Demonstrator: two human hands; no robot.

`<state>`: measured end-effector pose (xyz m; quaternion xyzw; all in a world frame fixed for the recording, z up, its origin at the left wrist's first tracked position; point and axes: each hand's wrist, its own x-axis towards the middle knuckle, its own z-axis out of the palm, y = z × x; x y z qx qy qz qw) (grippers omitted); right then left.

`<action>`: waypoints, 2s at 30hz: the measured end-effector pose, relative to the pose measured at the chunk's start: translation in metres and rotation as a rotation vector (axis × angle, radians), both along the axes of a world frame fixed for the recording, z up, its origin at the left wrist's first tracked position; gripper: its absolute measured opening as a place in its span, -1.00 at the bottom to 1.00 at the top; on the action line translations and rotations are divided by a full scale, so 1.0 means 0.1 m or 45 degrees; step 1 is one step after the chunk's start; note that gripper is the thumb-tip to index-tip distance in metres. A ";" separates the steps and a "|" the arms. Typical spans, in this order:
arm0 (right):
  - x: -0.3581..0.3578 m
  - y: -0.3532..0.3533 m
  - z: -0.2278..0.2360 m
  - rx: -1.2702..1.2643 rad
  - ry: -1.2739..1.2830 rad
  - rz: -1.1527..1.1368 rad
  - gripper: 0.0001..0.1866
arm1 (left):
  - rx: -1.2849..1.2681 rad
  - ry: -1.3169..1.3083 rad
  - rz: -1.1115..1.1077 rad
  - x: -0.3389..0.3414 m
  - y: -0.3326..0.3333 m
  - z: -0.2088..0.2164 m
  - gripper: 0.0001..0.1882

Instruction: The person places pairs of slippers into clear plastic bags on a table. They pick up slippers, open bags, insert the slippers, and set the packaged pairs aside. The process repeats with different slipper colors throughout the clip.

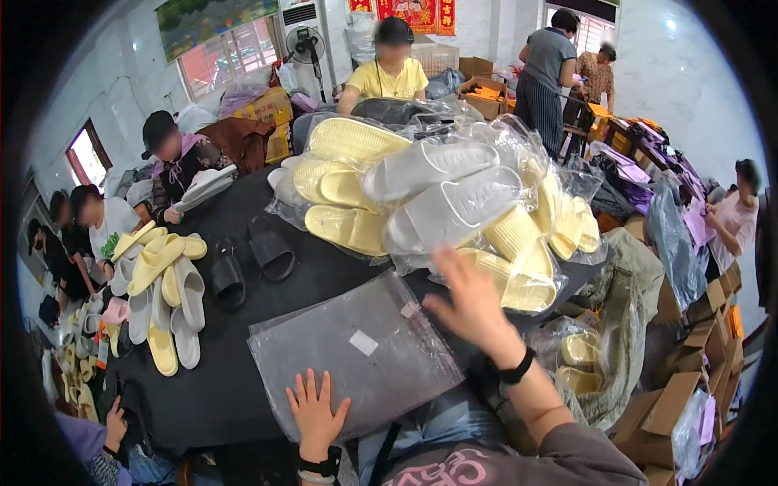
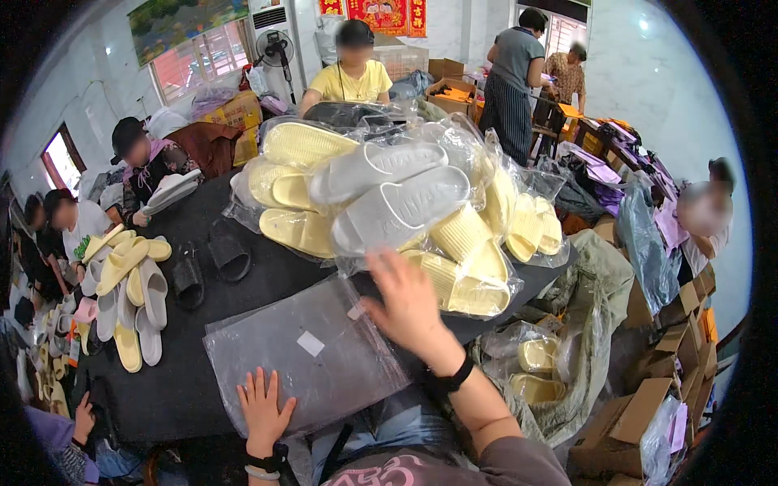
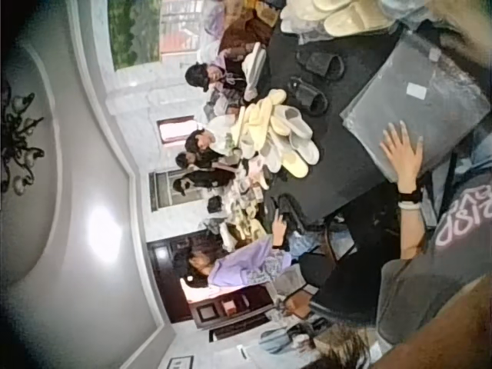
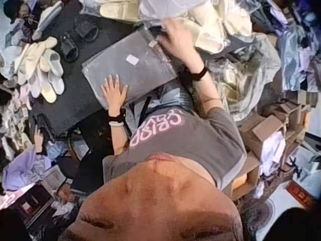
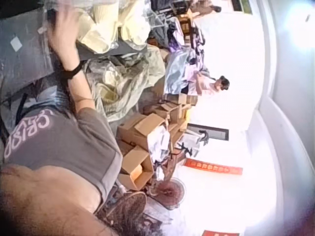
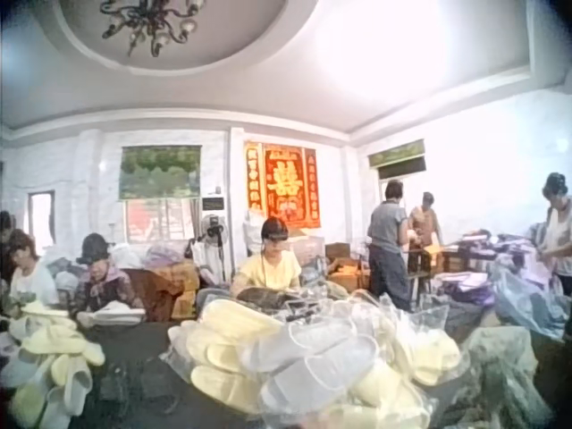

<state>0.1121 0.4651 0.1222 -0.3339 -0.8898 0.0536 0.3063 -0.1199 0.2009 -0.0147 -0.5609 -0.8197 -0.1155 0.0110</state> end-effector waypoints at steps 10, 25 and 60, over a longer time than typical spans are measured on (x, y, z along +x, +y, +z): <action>-0.23 1.06 0.13 0.094 0.229 -0.203 -0.65 | 0.062 -0.029 -0.019 0.00 0.04 0.01 -0.26; -0.60 -1.12 0.07 -0.026 0.395 0.661 -0.63 | 0.392 -0.236 -0.076 -0.12 -0.04 -0.23 -0.39; 0.18 -0.51 -0.98 -1.477 0.729 0.431 -0.19 | 0.692 -1.071 0.561 -0.49 -0.50 -0.09 -0.54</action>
